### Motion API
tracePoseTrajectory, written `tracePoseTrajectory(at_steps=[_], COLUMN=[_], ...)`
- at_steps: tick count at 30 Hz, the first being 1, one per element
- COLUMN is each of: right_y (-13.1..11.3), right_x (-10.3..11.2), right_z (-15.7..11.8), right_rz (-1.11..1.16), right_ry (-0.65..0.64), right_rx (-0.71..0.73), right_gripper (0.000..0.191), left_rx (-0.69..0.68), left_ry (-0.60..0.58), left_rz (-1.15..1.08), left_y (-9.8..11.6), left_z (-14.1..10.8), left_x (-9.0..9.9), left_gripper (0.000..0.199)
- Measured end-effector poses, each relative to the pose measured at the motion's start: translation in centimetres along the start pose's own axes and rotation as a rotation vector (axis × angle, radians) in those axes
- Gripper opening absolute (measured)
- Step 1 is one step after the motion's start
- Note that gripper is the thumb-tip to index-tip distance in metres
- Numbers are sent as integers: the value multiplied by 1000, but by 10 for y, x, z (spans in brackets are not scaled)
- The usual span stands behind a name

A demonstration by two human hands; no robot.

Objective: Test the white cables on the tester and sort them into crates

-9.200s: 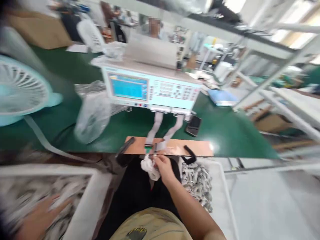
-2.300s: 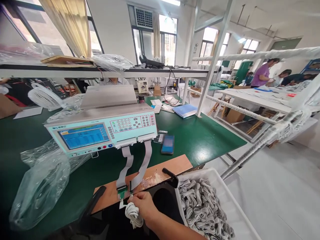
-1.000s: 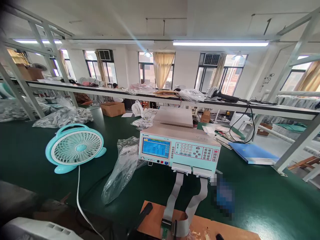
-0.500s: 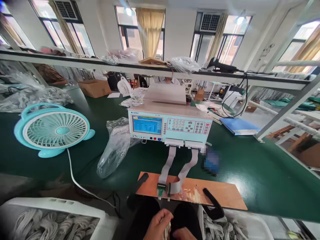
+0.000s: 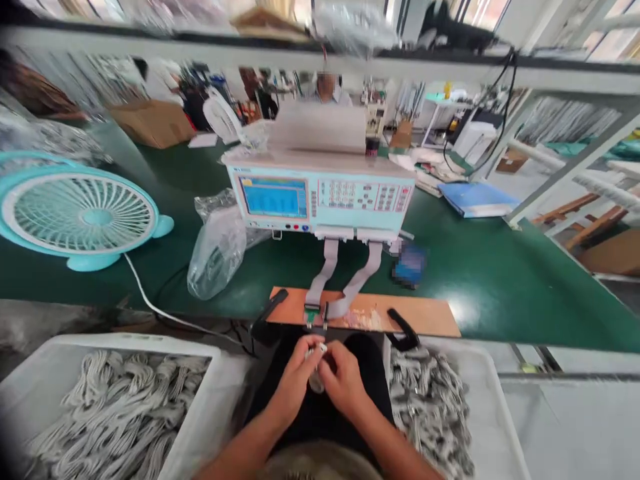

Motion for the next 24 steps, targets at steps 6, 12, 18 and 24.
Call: tracePoseTrajectory(at_steps=[6,12,18,24], right_y=[6,7,9,5], right_x=[0,1,-5,-1], right_z=[2,6,5,11], right_rz=[141,64,57,-58], right_ry=[86,-63,-19,-118], right_rx=[-85,41,-114,79], right_gripper=[12,10,15,14], left_rx=[-16,22,20,-94], left_ry=[-35,-58,70,89], left_rz=[100,59,-66,146], left_y=[-2,-1,-15,-6], left_z=[4,12,18,14], left_x=[11,19,15,14], left_gripper=[21,22,23,24])
Point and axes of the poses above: each hand's wrist, its own z-axis towards the middle knuckle, its own x-axis out of the back of the hand, y = z × x, the point moved 2 cm from there along z, towards the middle knuckle, and after that the axes turned 14 degrees about x, right-handed, at the moved point
